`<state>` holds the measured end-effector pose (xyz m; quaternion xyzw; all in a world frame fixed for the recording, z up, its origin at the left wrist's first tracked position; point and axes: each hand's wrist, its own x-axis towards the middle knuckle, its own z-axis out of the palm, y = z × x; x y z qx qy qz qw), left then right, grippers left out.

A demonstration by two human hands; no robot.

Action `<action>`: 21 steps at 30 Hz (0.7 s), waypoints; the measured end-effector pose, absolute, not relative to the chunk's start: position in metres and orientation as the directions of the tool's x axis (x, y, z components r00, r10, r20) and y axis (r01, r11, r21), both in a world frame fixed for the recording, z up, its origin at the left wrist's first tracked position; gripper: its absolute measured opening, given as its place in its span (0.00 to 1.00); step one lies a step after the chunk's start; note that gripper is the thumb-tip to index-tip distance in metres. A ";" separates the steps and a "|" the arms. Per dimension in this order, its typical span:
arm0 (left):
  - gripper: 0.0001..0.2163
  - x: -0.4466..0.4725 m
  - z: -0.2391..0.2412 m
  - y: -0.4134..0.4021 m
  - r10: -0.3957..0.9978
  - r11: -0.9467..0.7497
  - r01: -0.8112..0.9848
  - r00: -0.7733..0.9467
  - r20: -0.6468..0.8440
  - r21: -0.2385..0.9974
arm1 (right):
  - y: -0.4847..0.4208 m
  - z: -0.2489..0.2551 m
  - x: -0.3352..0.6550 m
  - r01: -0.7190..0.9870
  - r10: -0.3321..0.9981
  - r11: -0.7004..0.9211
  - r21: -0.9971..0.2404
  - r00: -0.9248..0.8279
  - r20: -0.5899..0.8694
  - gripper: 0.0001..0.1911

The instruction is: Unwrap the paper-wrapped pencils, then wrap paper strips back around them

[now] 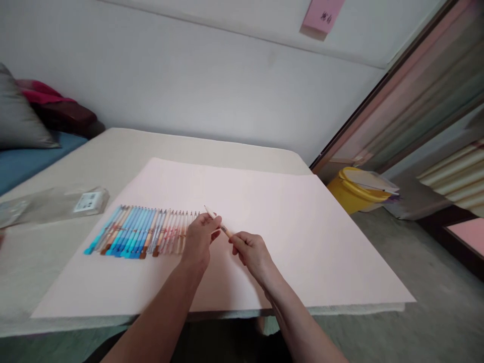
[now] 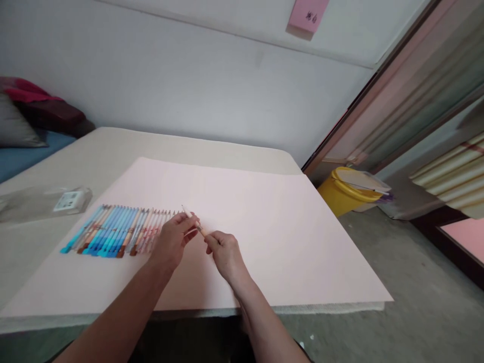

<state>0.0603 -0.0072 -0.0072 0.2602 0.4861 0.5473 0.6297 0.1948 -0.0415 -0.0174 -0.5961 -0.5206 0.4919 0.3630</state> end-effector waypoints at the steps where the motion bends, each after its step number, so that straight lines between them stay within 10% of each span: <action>1: 0.09 0.061 -0.008 -0.008 0.938 0.292 -0.413 -0.051 -0.342 0.863 | -0.042 -0.015 0.195 0.255 0.978 -0.197 -0.947 -0.022 -0.209 0.15; 8: 0.09 0.060 -0.008 -0.007 0.926 0.281 -0.501 -0.083 -0.368 0.818 | -0.046 -0.001 0.202 -0.003 0.984 -0.170 -0.985 -0.052 -0.170 0.23; 21: 0.08 0.056 -0.008 -0.005 0.925 0.252 -0.558 -0.101 -0.366 0.790 | -0.037 -0.004 0.207 -0.023 0.975 -0.221 -0.975 0.014 -0.222 0.09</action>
